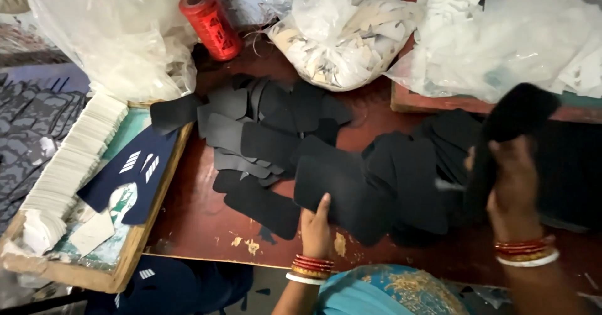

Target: Sorting and stacking cut pieces of black fabric at a workstation.

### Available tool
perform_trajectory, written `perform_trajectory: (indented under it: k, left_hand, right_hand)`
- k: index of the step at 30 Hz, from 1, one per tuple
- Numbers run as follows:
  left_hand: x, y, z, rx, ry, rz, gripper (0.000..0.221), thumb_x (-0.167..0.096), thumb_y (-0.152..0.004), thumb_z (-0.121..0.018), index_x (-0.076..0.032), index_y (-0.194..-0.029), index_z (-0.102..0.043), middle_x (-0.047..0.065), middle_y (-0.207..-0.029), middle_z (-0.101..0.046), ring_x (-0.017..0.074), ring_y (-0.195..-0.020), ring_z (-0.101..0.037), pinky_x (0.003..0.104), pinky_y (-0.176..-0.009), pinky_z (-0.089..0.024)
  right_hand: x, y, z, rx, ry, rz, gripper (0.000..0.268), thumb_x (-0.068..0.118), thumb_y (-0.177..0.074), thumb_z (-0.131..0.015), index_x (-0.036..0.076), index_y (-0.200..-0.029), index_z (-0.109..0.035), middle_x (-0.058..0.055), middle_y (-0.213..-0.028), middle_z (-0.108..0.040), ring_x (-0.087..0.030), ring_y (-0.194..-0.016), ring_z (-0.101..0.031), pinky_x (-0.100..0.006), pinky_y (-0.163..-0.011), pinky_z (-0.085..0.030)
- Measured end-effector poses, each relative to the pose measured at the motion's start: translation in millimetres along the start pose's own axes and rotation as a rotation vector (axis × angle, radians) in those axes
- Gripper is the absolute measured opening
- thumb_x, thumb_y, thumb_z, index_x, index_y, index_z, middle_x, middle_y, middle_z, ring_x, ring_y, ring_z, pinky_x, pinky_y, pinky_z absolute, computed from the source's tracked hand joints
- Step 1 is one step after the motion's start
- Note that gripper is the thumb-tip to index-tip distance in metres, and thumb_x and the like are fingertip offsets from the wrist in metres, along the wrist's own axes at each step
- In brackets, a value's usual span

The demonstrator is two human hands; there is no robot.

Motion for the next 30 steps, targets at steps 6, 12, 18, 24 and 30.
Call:
perform_trajectory:
  k: [6,12,18,24,30]
  left_hand:
    - [-91.6,49.4,-42.4,0.051,-1.01,-0.05,0.096,-0.026,-0.096,-0.062,-0.019,-0.176,-0.009,0.018,-0.136,-0.07,0.0293,-0.107,-0.075,0.038,-0.092,-0.061]
    - [-156.3,131.0,-129.5,0.342,-0.991,-0.986,0.082,-0.029,-0.085,-0.084,-0.005,-0.153,-0.043,0.022,-0.155,-0.046,0.0414,-0.139,-0.051,0.05,-0.111,-0.045]
    - [-162.5,179.9,-187.5,0.612,-0.766,-1.109,0.072,-0.023,-0.087,-0.081,-0.005,-0.15,-0.053,0.013,-0.142,-0.058,0.0311,-0.127,-0.06,0.043,-0.109,-0.052]
    - [-154.3,199.7,-187.9,0.704,-0.717,-1.24,0.015,-0.014,-0.089,-0.079,-0.015,-0.103,-0.072,0.0,-0.108,-0.066,0.02,-0.098,-0.063,0.033,-0.088,-0.053]
    - [-138.5,223.3,-153.6,0.937,-0.602,-1.047,0.007,-0.01,-0.101,-0.074,-0.008,-0.104,-0.068,0.005,-0.111,-0.07,0.0219,-0.094,-0.071,0.03,-0.083,-0.059]
  right_hand:
    - [-43.7,11.9,-28.4,0.233,-0.416,-0.204,0.007,0.011,-0.113,-0.053,0.011,-0.119,-0.052,-0.007,-0.091,-0.049,-0.013,-0.07,-0.048,-0.024,-0.058,-0.041]
    - [-46.4,44.8,-94.4,0.52,-0.976,-0.475,0.023,0.02,-0.121,-0.039,0.002,-0.129,-0.05,-0.01,-0.096,-0.05,-0.015,-0.071,-0.048,-0.029,-0.067,-0.044]
    - [-53.7,84.9,-120.1,0.531,-1.164,-0.666,0.03,0.026,-0.123,-0.035,0.0,-0.129,-0.048,-0.01,-0.096,-0.047,-0.015,-0.073,-0.047,-0.027,-0.07,-0.05]
    - [-65.6,73.2,-100.6,0.405,-1.135,-0.686,0.022,0.026,-0.12,-0.043,0.006,-0.121,-0.05,-0.004,-0.089,-0.049,-0.011,-0.07,-0.049,-0.02,-0.063,-0.047]
    - [-48.9,11.7,-37.0,0.323,-0.851,-0.293,0.017,0.023,-0.119,-0.052,0.007,-0.113,-0.056,-0.001,-0.083,-0.054,-0.007,-0.065,-0.048,-0.02,-0.06,-0.039]
Point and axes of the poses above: each hand's wrist, its own y-axis away from the middle knuckle, its own z-axis out of the back of the hand, x = y × z, the point moved 10 cm from there along -y, towards the middle knuckle
